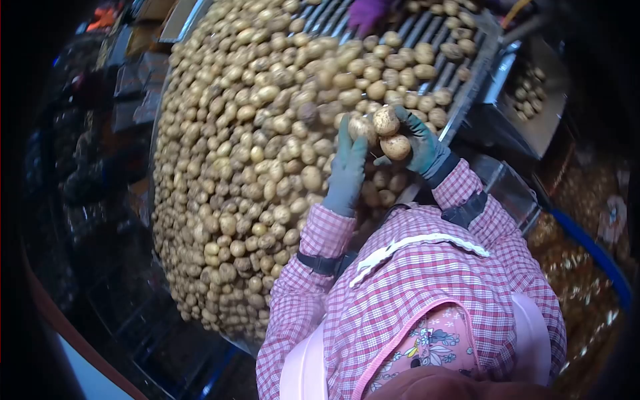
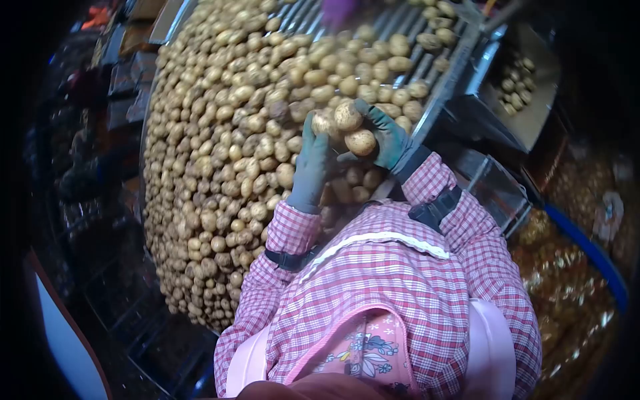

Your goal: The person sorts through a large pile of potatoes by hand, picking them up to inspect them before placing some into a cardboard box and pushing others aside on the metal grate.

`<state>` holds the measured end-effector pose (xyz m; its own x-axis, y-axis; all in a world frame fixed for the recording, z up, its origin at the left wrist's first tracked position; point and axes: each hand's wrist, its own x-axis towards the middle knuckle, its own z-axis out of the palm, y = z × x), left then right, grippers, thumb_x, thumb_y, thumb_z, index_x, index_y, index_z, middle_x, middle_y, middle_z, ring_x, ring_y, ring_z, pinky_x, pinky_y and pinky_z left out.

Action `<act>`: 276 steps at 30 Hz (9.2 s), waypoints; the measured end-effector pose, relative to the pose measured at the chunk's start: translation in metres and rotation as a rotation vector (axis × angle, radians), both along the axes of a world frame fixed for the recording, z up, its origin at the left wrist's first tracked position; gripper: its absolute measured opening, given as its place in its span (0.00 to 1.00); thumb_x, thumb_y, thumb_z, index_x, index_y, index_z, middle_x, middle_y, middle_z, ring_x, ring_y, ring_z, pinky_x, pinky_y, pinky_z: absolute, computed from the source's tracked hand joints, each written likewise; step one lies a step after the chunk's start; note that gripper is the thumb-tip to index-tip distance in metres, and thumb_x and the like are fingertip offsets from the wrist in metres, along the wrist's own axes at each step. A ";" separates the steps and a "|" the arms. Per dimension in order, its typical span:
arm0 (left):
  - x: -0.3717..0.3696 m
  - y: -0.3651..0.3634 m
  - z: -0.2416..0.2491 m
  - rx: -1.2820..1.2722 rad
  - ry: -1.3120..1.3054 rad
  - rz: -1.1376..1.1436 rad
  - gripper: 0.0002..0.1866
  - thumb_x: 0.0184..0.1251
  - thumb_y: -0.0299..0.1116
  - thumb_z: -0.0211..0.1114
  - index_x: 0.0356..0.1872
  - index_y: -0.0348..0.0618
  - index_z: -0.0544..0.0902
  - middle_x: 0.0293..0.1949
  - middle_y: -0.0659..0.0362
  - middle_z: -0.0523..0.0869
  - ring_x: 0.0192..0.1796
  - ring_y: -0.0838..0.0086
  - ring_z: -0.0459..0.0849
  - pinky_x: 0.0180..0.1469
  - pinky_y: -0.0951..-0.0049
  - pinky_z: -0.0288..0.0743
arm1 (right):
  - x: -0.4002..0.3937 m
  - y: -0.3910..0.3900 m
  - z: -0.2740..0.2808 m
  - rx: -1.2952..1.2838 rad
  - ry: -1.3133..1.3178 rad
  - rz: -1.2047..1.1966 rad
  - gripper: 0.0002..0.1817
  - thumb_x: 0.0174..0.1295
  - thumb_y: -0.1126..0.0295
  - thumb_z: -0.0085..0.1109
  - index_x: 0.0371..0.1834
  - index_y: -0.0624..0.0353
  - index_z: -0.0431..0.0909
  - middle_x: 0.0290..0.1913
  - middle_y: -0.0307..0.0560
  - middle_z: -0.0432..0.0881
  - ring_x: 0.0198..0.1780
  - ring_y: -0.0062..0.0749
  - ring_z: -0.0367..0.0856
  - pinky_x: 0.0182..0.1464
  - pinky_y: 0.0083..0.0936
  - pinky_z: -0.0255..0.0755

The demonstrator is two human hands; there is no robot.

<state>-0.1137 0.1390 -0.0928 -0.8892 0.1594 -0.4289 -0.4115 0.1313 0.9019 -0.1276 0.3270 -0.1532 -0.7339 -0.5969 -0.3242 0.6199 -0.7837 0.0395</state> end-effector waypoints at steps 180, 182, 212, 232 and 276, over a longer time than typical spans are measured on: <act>0.186 -0.284 0.020 -1.094 0.487 0.673 0.34 0.61 0.37 0.72 0.71 0.48 0.76 0.61 0.46 0.81 0.57 0.58 0.82 0.59 0.62 0.79 | 0.034 -0.280 0.069 1.222 1.435 0.244 0.32 0.65 0.53 0.65 0.69 0.58 0.76 0.60 0.54 0.85 0.57 0.38 0.85 0.60 0.30 0.77; 0.183 -0.271 0.019 -0.775 0.511 0.748 0.33 0.62 0.34 0.71 0.71 0.44 0.75 0.62 0.47 0.80 0.56 0.62 0.84 0.56 0.65 0.81 | 0.013 -0.343 0.015 1.446 1.671 0.191 0.35 0.62 0.51 0.64 0.72 0.50 0.74 0.66 0.58 0.80 0.65 0.52 0.80 0.67 0.37 0.72; 0.151 -0.008 0.045 0.317 0.202 -0.083 0.27 0.85 0.43 0.49 0.74 0.36 0.71 0.72 0.51 0.75 0.74 0.66 0.72 0.76 0.65 0.64 | 0.163 0.059 0.047 1.192 0.451 -0.188 0.18 0.67 0.58 0.71 0.50 0.60 0.86 0.45 0.42 0.88 0.41 0.23 0.85 0.46 0.25 0.81; 0.277 -0.151 0.016 -0.015 0.025 0.483 0.15 0.78 0.37 0.64 0.57 0.41 0.87 0.39 0.65 0.89 0.41 0.82 0.83 0.45 0.79 0.79 | 0.057 -0.042 0.090 1.276 0.747 0.235 0.20 0.74 0.61 0.61 0.65 0.54 0.80 0.43 0.34 0.86 0.33 0.19 0.85 0.36 0.17 0.80; 0.241 -0.266 0.030 -1.456 0.197 0.264 0.47 0.56 0.51 0.77 0.75 0.43 0.66 0.68 0.47 0.73 0.67 0.53 0.75 0.67 0.54 0.71 | 0.133 -0.155 0.040 0.281 0.383 0.734 0.26 0.74 0.46 0.52 0.55 0.60 0.81 0.42 0.45 0.86 0.28 0.28 0.81 0.25 0.23 0.76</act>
<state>0.1275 -0.1267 -0.0629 -0.8844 -0.4626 0.0615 -0.4566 0.8850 0.0913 0.0058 0.1721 -0.1130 -0.2840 -0.8964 -0.3404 0.9030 -0.1306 -0.4094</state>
